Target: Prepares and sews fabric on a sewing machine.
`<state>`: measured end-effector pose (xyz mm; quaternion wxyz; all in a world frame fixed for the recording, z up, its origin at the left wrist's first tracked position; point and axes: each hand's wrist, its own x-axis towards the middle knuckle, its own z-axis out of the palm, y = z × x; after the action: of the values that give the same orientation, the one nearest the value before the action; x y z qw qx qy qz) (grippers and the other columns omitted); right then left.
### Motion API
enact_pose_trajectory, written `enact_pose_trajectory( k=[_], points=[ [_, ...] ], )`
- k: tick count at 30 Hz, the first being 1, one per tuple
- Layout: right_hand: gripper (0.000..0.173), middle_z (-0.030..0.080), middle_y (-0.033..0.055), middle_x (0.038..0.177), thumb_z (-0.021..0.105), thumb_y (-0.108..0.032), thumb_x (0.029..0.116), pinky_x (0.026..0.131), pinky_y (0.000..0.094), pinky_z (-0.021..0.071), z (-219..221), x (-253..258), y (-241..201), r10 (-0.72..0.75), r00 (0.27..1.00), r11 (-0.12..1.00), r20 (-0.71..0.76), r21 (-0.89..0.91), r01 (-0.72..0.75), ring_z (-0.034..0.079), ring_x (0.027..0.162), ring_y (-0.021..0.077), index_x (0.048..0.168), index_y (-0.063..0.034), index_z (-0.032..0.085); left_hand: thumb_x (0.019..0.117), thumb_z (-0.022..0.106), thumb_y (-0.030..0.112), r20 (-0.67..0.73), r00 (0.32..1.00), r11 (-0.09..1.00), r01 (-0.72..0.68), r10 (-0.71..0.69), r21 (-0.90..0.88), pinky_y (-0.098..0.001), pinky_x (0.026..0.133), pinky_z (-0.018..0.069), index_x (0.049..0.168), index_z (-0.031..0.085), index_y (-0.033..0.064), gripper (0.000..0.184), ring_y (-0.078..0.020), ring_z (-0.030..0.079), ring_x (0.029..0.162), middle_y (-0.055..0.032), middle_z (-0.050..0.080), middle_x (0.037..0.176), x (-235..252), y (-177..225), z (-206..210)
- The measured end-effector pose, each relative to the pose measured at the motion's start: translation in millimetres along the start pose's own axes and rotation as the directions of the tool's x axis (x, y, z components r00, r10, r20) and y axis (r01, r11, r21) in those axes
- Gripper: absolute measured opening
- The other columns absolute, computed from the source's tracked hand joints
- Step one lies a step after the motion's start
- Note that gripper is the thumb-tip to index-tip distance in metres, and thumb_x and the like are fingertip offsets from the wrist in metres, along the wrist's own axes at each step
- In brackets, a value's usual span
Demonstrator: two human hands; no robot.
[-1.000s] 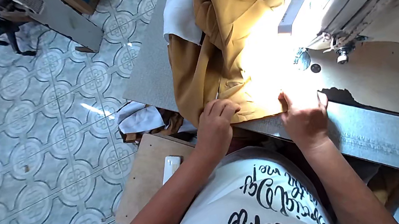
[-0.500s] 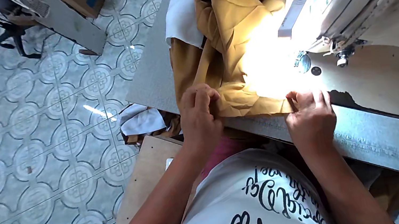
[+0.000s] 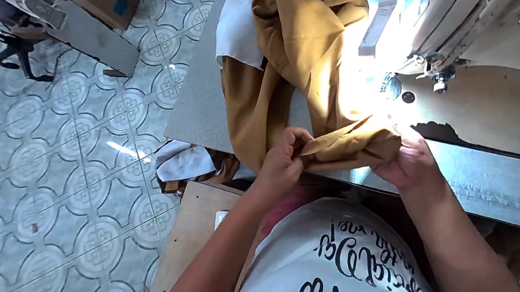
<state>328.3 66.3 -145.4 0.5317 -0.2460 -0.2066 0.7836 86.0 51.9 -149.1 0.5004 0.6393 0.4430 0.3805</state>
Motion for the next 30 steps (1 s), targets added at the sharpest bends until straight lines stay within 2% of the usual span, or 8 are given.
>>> enact_pose_trajectory(
  k=[4,9,11,14,19,24,26,30],
  points=[
    [0.028,0.074,0.008,0.103,0.051,-0.029,0.1054,0.083,0.0365,0.0623,-18.8,3.2,5.3,0.055,0.998,0.996,0.027,-0.068,-0.053,0.073,0.094,0.0159,0.119,-0.0106,0.068,0.1001,0.065,0.034,0.24,0.969,0.674,0.136,0.063,-0.726,-0.0267,0.084,0.0594,0.121,0.066,0.0295,0.021,-0.0053,0.07,0.091,0.0042,0.072,0.102,-1.3,-3.4,-7.5],
    [0.035,0.073,0.0071,0.106,0.05,-0.041,0.1053,0.085,0.0372,0.0617,-14.4,-3.5,7.5,-0.038,0.999,0.992,0.003,-0.118,0.038,0.072,0.097,0.0165,0.122,-0.0144,0.066,0.1033,0.058,0.034,0.203,0.979,0.623,0.174,-0.026,-0.762,-0.0288,0.086,0.0589,0.117,0.067,0.0309,0.017,-0.0073,0.069,0.096,0.0033,0.072,0.105,1.6,-6.8,-2.8],
    [0.051,0.072,-0.0004,0.11,0.073,-0.058,0.0876,0.087,0.0361,0.0605,-20.5,-9.7,1.5,-0.091,0.993,0.963,0.079,-0.248,0.109,0.071,0.1,0.0132,0.123,-0.0223,0.063,0.1032,0.058,0.033,0.186,0.981,0.6,0.177,-0.048,-0.78,-0.0306,0.087,0.0594,0.119,0.067,0.0302,0.019,-0.0091,0.069,0.098,0.0019,0.072,0.109,3.2,-7.4,-4.2],
    [0.065,0.07,-0.0052,0.108,0.09,-0.039,0.074,0.086,0.0313,0.0611,-21.6,-18.8,-1.8,-0.157,0.98,0.866,0.121,-0.46,0.195,0.07,0.097,0.0084,0.127,-0.0208,0.057,0.1024,0.06,0.033,0.174,0.983,0.544,0.181,-0.065,-0.819,-0.0327,0.089,0.0594,0.122,0.066,0.0291,0.021,-0.012,0.069,0.103,-0.0002,0.071,0.115,4.5,-4.4,-2.8],
    [0.055,0.071,0.002,0.108,0.074,0.003,0.078,0.084,0.0288,0.0619,-5.9,-21.0,8.1,-0.283,0.959,0.638,-0.005,-0.748,0.184,0.07,0.097,0.0095,0.128,-0.0057,0.054,0.1026,0.06,0.031,0.205,0.979,0.583,0.173,-0.011,-0.794,-0.0311,0.088,0.0595,0.12,0.066,0.0288,0.018,-0.0096,0.07,0.099,0.0011,0.071,0.11,5.1,1.4,0.0],
    [0.028,0.069,0.0023,0.107,0.063,0.0,0.0928,0.08,0.025,0.0595,2.6,-22.6,15.5,-0.544,0.831,0.425,-0.111,-0.891,0.16,0.069,0.092,0.005,0.121,-0.0028,0.061,0.0989,0.066,0.039,0.25,0.968,0.828,0.159,-0.024,-0.537,-0.0241,0.082,0.0585,0.118,0.067,0.0291,0.022,-0.0027,0.068,0.088,0.0067,0.072,0.101,0.5,10.5,-11.8],
    [0.028,0.067,0.0004,0.112,0.059,0.002,0.0938,0.081,0.0249,0.0594,1.6,-22.9,13.5,-0.621,0.772,0.43,-0.136,-0.883,0.191,0.068,0.094,0.0041,0.121,-0.0046,0.058,0.085,0.078,0.053,0.215,0.975,0.927,0.13,-0.055,-0.353,-0.0244,0.082,0.0602,0.123,0.064,0.0296,0.047,-0.0026,0.07,0.092,0.0091,0.073,0.105,-0.9,13.8,-17.4],
    [0.03,0.067,0.0002,0.11,0.059,0.004,0.0907,0.084,0.0248,0.0589,3.6,-22.7,17.3,-0.662,0.737,0.445,-0.139,-0.863,0.238,0.067,0.098,0.0058,0.119,-0.0056,0.059,0.0719,0.093,0.022,0.097,0.995,0.998,-0.001,0.007,-0.062,-0.0296,0.091,0.0605,0.133,0.058,0.017,0.07,-0.0084,0.068,0.108,0.0027,0.069,0.12,-1.3,20.4,-7.4]
  ],
)
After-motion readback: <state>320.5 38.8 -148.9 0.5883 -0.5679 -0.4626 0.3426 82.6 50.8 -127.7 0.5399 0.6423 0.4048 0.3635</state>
